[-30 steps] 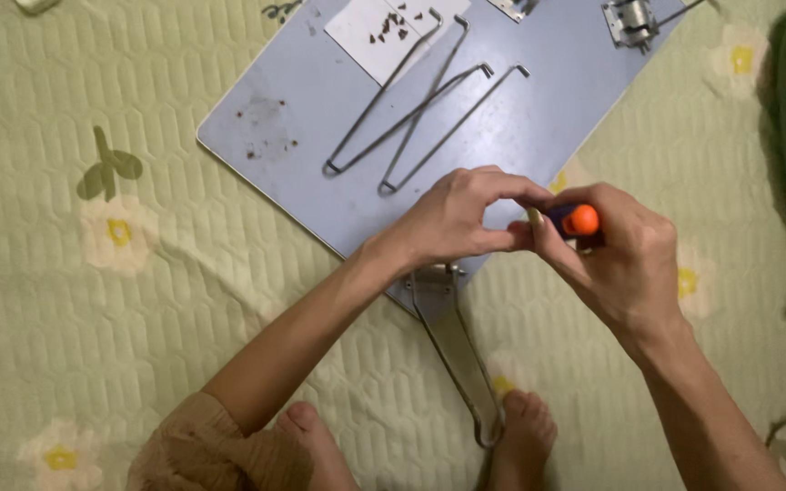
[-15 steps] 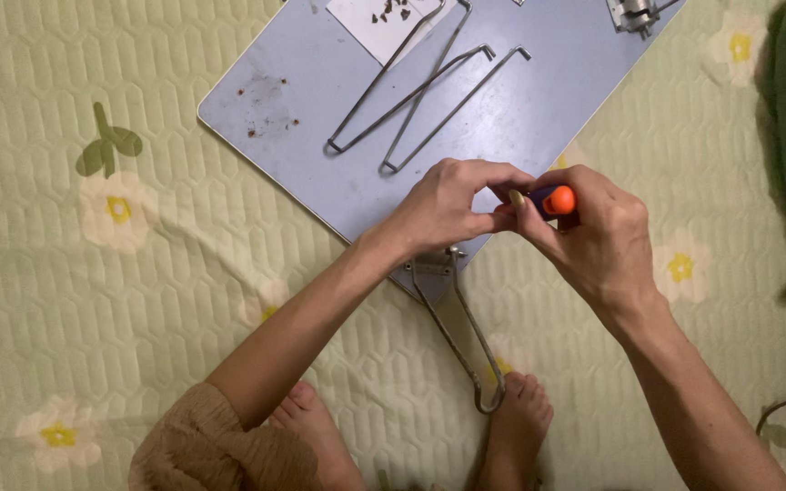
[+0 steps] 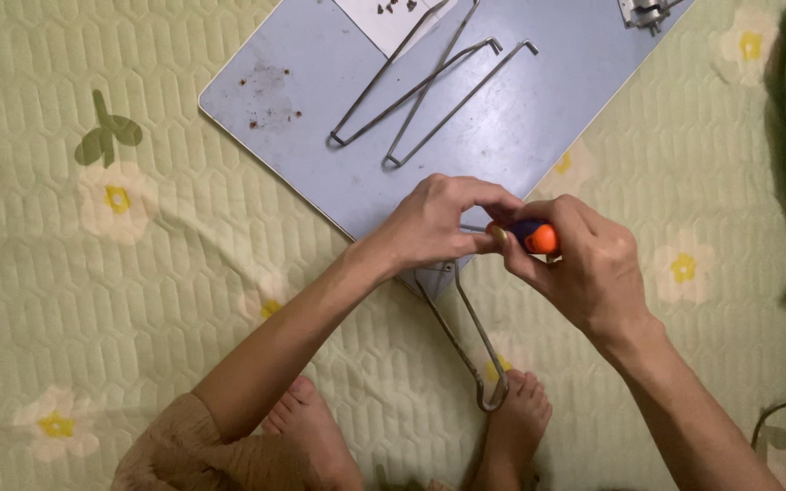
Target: The person assembles metal legs onto a flat panel using a screwdriver. They pick up screws, align the legs, and tighten the screws to secure each leg to the panel.
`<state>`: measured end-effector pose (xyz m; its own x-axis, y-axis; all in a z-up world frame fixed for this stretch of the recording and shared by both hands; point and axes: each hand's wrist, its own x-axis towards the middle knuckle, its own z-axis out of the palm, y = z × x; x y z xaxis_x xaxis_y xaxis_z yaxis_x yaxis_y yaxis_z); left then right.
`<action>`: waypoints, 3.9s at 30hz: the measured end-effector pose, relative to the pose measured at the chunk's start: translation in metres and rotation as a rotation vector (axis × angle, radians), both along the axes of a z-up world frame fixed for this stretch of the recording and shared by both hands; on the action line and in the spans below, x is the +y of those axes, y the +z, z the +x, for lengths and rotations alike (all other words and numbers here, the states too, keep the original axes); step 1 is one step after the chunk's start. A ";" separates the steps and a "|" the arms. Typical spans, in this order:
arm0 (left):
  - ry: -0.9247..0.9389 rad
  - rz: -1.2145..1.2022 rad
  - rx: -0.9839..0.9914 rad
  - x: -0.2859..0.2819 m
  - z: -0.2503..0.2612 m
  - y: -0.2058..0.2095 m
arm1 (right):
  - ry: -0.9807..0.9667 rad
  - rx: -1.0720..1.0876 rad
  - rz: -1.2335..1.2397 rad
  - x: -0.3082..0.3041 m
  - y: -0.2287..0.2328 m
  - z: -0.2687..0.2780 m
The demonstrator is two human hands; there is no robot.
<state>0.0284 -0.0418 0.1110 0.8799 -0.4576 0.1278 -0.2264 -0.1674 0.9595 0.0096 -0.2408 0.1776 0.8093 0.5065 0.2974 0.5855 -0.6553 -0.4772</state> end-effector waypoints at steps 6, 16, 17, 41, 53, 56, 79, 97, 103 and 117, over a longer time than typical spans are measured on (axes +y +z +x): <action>0.008 -0.021 0.016 0.004 0.005 -0.005 | -0.048 0.082 -0.031 0.007 0.004 0.006; 0.018 0.010 0.074 0.007 0.009 -0.009 | 0.052 0.209 -0.239 0.012 0.034 0.022; 0.042 -0.018 0.037 0.006 0.010 -0.009 | -0.013 0.231 -0.279 0.016 0.034 0.021; 0.111 0.016 0.069 0.005 -0.005 -0.017 | 0.157 -0.109 -0.276 0.034 0.015 0.027; 0.254 0.095 -0.166 -0.009 0.003 -0.007 | -0.406 0.070 -0.658 0.035 0.021 0.014; 0.310 0.123 -0.304 -0.015 0.001 -0.004 | -0.169 -0.024 -0.420 0.025 0.024 0.019; 0.221 0.100 -0.300 -0.014 0.004 -0.008 | 0.019 0.007 -0.420 0.018 0.042 0.022; 0.045 0.140 -0.201 -0.008 0.018 0.002 | 0.039 0.066 -0.515 -0.003 0.038 0.032; -0.100 0.015 0.022 0.000 0.018 0.005 | 0.064 0.321 -0.488 -0.004 0.055 0.037; 0.135 0.177 -0.319 -0.016 0.007 -0.002 | -0.212 0.140 -0.649 0.013 0.040 0.022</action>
